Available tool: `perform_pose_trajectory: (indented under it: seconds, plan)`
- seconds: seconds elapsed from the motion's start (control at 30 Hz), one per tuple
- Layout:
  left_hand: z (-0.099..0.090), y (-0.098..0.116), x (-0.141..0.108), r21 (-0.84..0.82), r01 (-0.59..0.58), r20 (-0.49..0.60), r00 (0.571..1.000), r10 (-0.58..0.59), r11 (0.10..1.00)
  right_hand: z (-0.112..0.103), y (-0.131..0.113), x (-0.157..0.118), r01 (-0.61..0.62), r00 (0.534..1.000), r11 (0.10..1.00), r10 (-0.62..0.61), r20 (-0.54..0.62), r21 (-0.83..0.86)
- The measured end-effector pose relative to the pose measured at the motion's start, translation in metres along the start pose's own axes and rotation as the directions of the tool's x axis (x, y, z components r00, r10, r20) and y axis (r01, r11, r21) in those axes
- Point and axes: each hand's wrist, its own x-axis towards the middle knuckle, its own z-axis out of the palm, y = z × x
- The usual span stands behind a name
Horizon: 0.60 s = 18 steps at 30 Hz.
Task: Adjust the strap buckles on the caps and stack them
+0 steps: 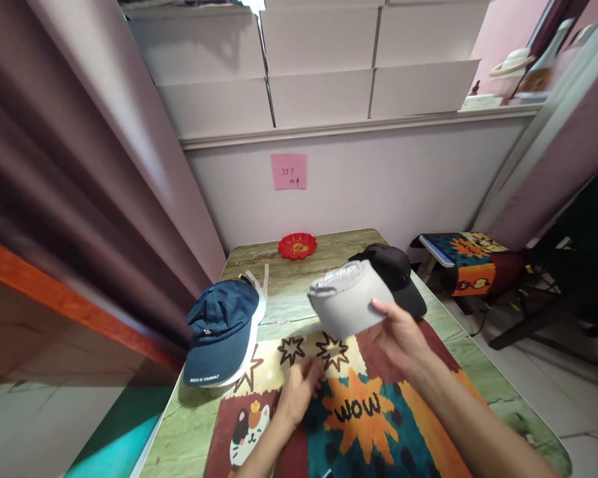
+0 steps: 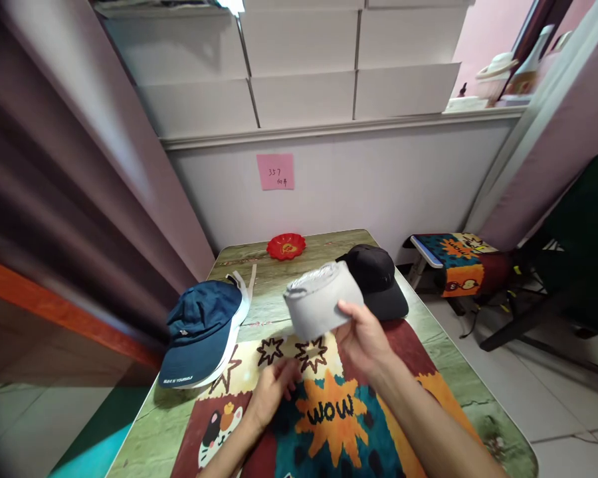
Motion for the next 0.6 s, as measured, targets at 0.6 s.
perform_pose_trajectory:
  seconds: [0.6]
  plan:
    - [-0.001,-0.023,-0.006,0.284,-0.166,-0.015,0.984,0.177,0.945,-0.170,-0.038,0.105,0.194,0.763,0.962,-0.270,-0.587,-0.190]
